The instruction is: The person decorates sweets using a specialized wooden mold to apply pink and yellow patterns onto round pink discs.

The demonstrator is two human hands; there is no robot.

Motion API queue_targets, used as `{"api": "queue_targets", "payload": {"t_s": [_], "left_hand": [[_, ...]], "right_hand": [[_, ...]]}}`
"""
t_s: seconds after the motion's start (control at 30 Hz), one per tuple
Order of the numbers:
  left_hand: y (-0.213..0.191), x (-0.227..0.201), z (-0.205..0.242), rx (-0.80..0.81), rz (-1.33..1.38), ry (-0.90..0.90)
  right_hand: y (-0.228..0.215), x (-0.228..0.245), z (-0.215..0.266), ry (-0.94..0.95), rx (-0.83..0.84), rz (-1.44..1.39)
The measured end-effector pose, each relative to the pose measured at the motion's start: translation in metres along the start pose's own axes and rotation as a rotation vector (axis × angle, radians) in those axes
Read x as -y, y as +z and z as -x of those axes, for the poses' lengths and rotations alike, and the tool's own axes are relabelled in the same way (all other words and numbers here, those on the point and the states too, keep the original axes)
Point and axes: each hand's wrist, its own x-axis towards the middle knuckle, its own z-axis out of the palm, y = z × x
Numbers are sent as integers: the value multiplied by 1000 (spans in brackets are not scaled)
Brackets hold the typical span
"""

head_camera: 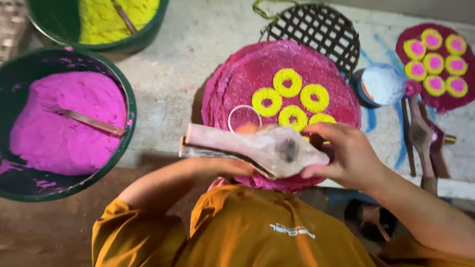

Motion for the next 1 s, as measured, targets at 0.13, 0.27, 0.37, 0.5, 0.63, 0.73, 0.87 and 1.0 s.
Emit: {"api": "queue_targets", "payload": {"t_s": [0.13, 0.27, 0.37, 0.5, 0.63, 0.73, 0.87, 1.0], "left_hand": [[1, -36, 25, 196, 19, 129], [-4, -74, 39, 189, -88, 110], [7, -104, 59, 134, -191, -66], [10, -112, 83, 183, -308, -333], [-7, -94, 110, 108, -325, -352], [-19, -72, 144, -82, -193, -240], [-42, -29, 199, -195, -272, -254], [-97, 17, 269, -357, 63, -295]], "right_hand": [[-31, 35, -36, -631, -173, 285], [-42, 41, -41, -696, 339, 32], [-29, 47, -23, -352, 796, -287], [-10, 61, -11, -321, 843, -560], [-6, 71, -36, -178, 922, -749], [7, 81, -60, -167, 933, -764], [33, 95, -105, -254, 910, -679], [52, 111, -171, -468, 740, -487]]}}
